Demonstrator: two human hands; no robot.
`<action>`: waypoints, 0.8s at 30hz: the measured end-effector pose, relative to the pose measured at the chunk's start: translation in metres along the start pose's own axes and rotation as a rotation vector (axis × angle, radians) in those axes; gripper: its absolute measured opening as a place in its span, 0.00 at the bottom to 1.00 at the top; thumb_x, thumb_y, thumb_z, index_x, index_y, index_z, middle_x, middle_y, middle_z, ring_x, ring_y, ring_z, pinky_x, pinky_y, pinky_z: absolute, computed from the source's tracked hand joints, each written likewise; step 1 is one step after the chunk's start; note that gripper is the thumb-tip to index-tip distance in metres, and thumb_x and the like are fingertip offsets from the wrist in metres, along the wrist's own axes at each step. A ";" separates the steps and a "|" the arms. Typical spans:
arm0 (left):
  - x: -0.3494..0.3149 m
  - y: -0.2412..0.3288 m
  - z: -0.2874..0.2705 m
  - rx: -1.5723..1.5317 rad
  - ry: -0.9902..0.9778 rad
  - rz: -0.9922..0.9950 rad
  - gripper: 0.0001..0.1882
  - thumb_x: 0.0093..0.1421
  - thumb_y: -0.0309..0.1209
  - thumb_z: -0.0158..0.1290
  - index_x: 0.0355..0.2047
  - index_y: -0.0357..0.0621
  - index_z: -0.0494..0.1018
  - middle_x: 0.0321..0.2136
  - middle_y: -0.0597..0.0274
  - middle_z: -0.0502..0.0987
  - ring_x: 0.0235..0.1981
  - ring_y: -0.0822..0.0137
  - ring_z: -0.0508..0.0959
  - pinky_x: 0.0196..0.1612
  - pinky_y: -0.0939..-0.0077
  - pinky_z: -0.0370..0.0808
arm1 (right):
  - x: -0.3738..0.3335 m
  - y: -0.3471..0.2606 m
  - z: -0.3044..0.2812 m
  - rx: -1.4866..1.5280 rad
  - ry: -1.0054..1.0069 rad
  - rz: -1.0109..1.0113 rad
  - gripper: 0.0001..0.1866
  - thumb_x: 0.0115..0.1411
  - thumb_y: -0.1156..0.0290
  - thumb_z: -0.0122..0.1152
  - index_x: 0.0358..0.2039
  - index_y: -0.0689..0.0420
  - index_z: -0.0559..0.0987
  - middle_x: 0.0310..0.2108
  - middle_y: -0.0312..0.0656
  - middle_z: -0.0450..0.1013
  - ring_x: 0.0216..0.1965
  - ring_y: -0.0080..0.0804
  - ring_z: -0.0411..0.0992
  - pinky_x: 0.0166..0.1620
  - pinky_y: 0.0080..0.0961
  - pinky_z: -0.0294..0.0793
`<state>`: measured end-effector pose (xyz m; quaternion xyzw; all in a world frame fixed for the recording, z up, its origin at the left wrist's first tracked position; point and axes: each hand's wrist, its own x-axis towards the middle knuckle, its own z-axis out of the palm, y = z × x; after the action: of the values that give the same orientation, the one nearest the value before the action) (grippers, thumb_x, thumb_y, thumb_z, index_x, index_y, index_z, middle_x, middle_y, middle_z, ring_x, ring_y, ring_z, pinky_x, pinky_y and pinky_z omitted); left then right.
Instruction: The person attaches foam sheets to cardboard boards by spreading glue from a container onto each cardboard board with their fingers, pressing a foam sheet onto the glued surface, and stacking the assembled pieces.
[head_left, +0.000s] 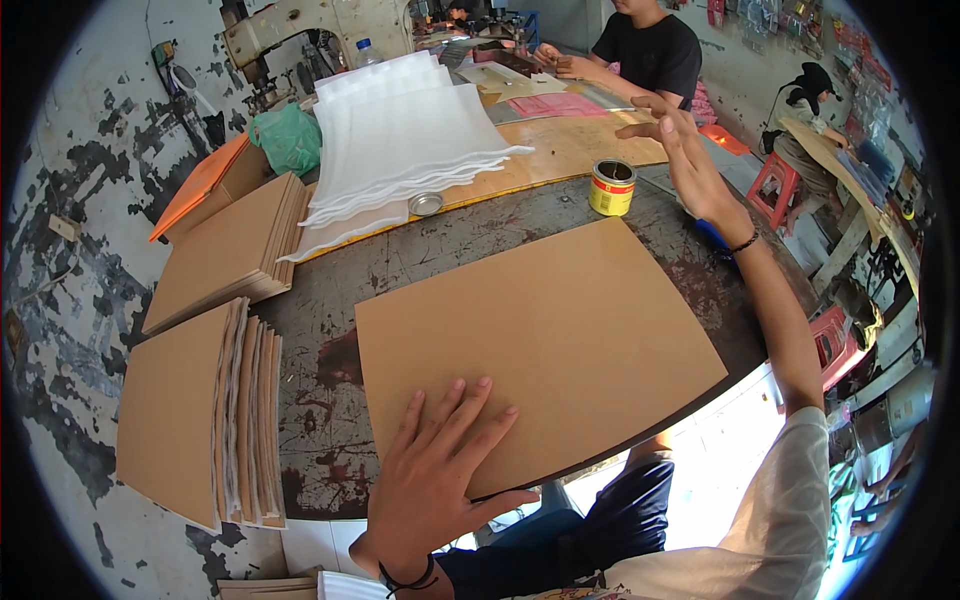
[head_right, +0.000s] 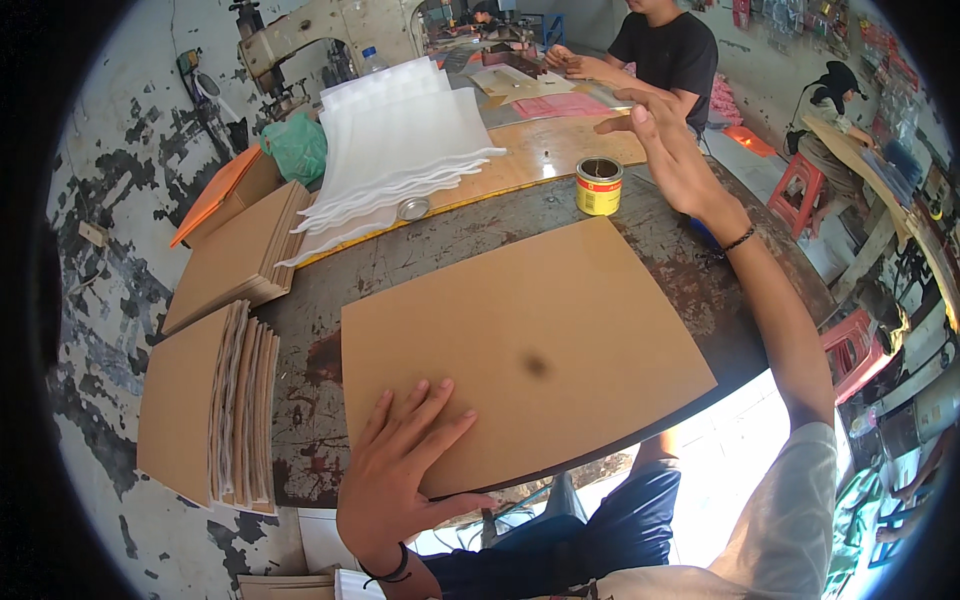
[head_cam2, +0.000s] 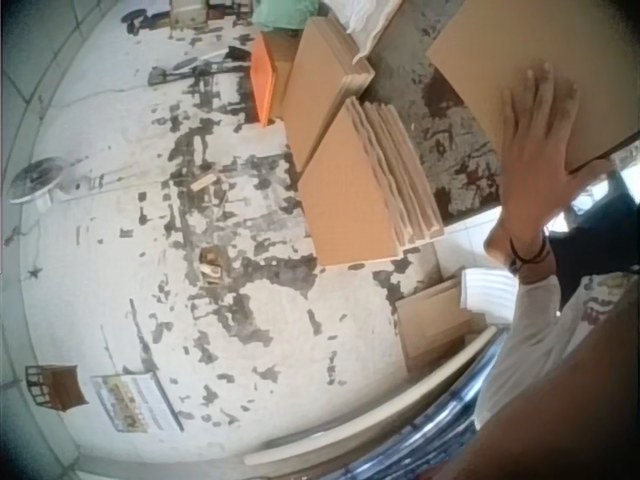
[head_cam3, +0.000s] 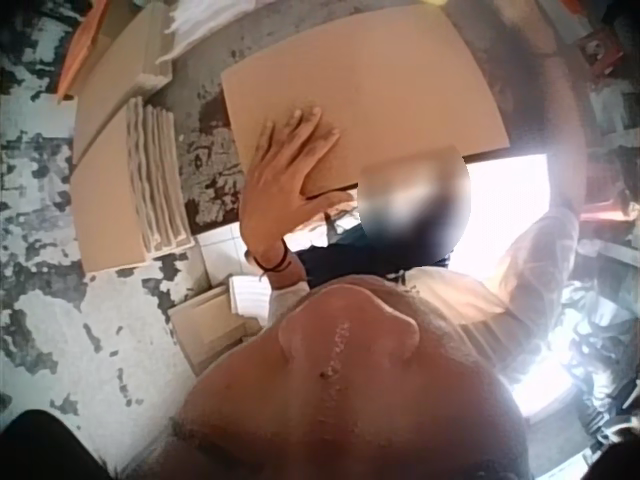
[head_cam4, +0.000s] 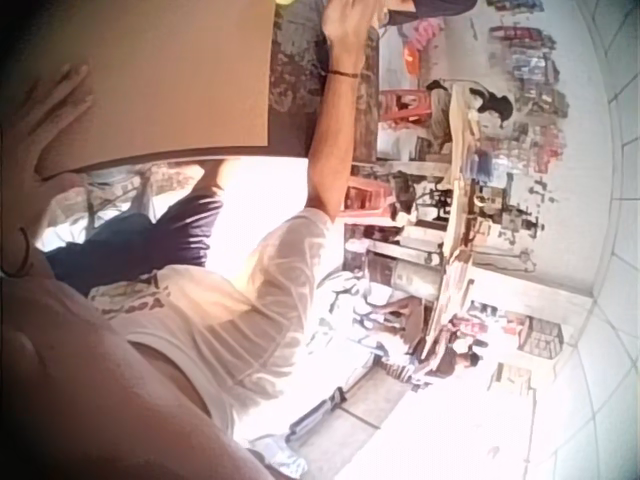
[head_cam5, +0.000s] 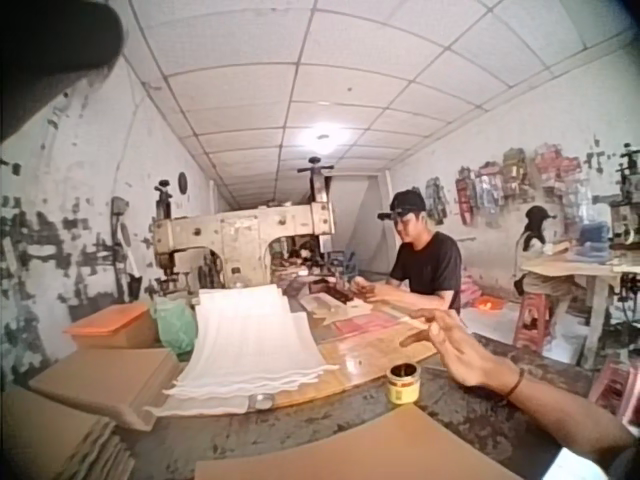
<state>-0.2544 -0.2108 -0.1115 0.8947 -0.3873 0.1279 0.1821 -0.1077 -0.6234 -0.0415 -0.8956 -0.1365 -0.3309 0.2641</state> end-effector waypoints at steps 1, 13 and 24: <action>0.000 0.000 0.000 0.000 0.000 0.004 0.46 0.39 0.66 0.67 0.54 0.51 0.80 0.63 0.54 0.72 0.63 0.48 0.72 0.68 0.43 0.61 | 0.001 0.002 0.001 -0.021 0.033 -0.021 0.38 0.76 0.42 0.23 0.65 0.64 0.63 0.58 0.48 0.75 0.67 0.43 0.59 0.70 0.37 0.52; 0.000 0.001 -0.001 -0.003 -0.012 0.000 0.45 0.40 0.67 0.66 0.54 0.51 0.80 0.63 0.53 0.73 0.63 0.48 0.72 0.68 0.43 0.61 | -0.002 0.001 -0.002 0.024 -0.014 0.054 0.39 0.76 0.43 0.25 0.55 0.64 0.78 0.62 0.50 0.68 0.66 0.46 0.60 0.71 0.38 0.50; 0.002 0.001 -0.001 -0.016 -0.027 -0.008 0.45 0.41 0.66 0.66 0.54 0.51 0.80 0.63 0.52 0.72 0.64 0.48 0.71 0.68 0.43 0.61 | -0.011 0.013 0.018 -0.111 -0.207 0.087 0.37 0.76 0.44 0.31 0.45 0.63 0.83 0.62 0.50 0.66 0.65 0.48 0.56 0.71 0.39 0.51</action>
<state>-0.2536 -0.2119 -0.1096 0.8964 -0.3871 0.1119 0.1847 -0.1012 -0.6248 -0.0653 -0.9433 -0.1058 -0.2319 0.2127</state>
